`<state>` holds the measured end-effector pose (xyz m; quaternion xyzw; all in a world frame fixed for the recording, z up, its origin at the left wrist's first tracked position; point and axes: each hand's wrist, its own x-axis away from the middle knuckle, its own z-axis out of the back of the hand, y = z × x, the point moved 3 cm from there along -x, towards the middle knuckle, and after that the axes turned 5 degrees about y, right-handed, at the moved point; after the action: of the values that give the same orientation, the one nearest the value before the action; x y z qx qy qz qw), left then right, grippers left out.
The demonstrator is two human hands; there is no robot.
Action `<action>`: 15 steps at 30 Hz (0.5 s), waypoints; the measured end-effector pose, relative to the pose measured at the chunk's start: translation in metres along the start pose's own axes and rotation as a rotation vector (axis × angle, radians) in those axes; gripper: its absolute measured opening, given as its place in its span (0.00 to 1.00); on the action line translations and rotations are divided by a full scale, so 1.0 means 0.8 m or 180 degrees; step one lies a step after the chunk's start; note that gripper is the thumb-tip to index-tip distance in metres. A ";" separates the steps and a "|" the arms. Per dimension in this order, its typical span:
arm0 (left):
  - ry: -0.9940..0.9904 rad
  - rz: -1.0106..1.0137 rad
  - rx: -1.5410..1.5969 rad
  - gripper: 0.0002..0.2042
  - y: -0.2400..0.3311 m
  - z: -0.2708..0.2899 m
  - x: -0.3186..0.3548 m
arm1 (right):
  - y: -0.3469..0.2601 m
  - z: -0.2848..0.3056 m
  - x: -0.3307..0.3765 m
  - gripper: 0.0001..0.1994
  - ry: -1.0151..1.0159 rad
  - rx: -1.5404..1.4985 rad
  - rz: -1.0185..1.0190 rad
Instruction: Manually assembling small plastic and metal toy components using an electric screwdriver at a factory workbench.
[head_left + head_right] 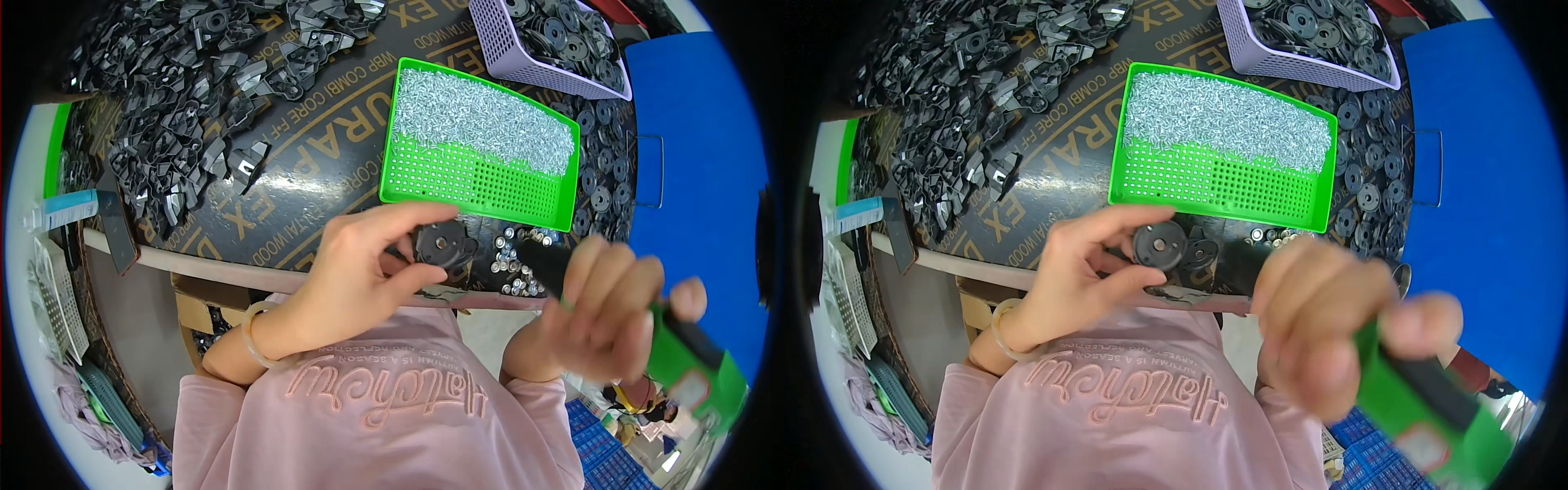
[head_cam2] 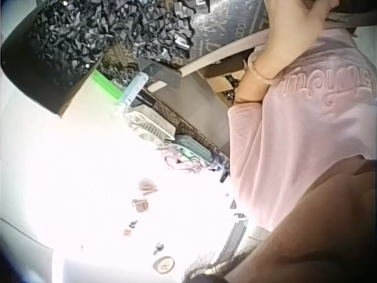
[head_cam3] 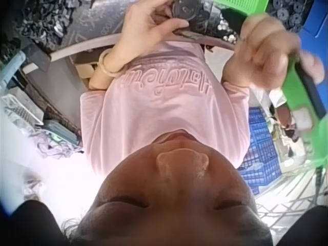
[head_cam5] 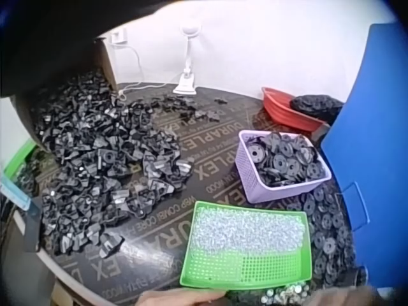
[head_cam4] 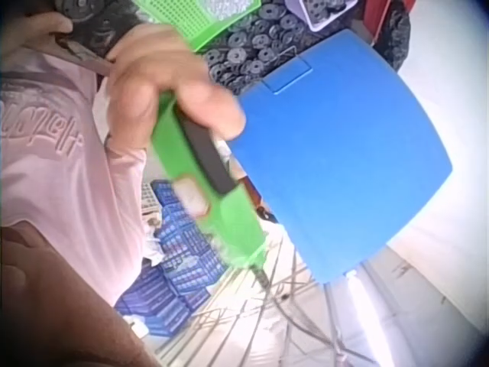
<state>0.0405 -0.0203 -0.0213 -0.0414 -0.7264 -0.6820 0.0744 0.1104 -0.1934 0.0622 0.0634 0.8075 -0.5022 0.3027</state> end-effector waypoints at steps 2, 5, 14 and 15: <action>0.0162 -0.0169 0.0075 0.28 -0.004 0.006 -0.001 | 0.034 0.016 -0.005 0.20 0.0274 0.0132 0.0039; 0.0123 0.0010 0.0115 0.28 -0.003 0.007 -0.003 | 0.069 0.030 -0.003 0.18 0.0455 0.0360 0.0123; 0.0179 -0.0176 -0.0095 0.29 -0.012 0.012 -0.004 | 0.084 0.036 -0.002 0.16 0.0492 0.0422 0.0018; 0.0174 -0.0314 -0.0222 0.29 -0.013 0.012 -0.004 | 0.085 0.035 -0.002 0.16 0.0481 0.0410 0.0045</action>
<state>0.0413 -0.0109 -0.0322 0.0105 -0.7010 -0.7107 0.0590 0.1512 -0.1840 0.0016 0.1261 0.7936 -0.5448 0.2397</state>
